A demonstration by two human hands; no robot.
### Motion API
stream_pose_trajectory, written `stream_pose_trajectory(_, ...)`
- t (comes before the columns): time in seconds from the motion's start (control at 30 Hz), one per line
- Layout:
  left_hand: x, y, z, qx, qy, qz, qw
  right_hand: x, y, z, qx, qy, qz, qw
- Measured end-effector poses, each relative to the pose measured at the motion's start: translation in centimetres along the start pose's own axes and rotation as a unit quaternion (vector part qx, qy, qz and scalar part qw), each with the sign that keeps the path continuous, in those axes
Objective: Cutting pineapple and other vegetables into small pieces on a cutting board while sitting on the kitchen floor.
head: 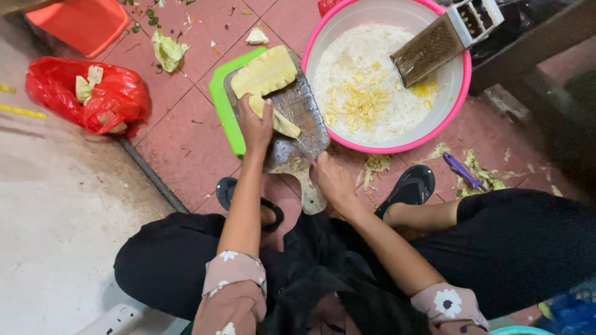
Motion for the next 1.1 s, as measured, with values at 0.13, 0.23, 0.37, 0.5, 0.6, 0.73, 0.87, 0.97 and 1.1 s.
stream_pose_trajectory(0.13,0.5,-0.5,0.0,0.045,-0.077,-0.015,0.996,-0.7,4.4,-2.2,-0.025,-0.014,-0.025,0.999)
stream_pose_trajectory(0.23,0.5,-0.9,0.7,0.078,-0.121,-0.028,0.989,-0.6,4.2,-2.2,-0.086,0.006,0.015,0.996)
stream_pose_trajectory(0.37,0.3,-1.2,3.9,0.079,-0.174,-0.037,0.981,0.8,4.1,-2.4,-0.086,0.011,0.038,0.995)
stream_pose_trajectory(0.5,0.1,-1.4,3.2,0.065,-0.168,-0.052,0.982,1.0,4.7,-3.0,-0.092,0.007,0.059,0.994)
stream_pose_trajectory(0.6,-0.6,-1.9,3.1,0.068,-0.19,-0.043,0.978,1.4,4.7,-3.3,-0.124,0.012,0.068,0.99)
stream_pose_trajectory(0.73,-0.9,-3.0,3.2,0.078,-0.22,-0.024,0.972,2.4,5.7,-3.5,-0.141,0.021,0.094,0.985)
stream_pose_trajectory(0.87,-1.1,-2.2,4.2,0.075,-0.237,-0.003,0.969,2.8,3.3,-2.9,-0.079,0.018,0.096,0.992)
stream_pose_trajectory(0.97,-1.5,-3.1,2.7,0.084,-0.235,-0.005,0.968,2.7,4.1,-3.1,-0.084,0.014,0.101,0.991)
stream_pose_trajectory(1.1,-1.8,-2.7,3.0,0.086,-0.226,0.012,0.97,2.4,3.9,-3.1,-0.124,0.026,0.102,0.987)
Point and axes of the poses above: each hand's wrist, its own x-axis towards the middle knuckle, its own y-axis out of the back of the hand, z = x × y, the point moved 4 cm from there along x, towards the middle knuckle, and after that the axes turned 5 degrees about z, right-handed, at the moved point
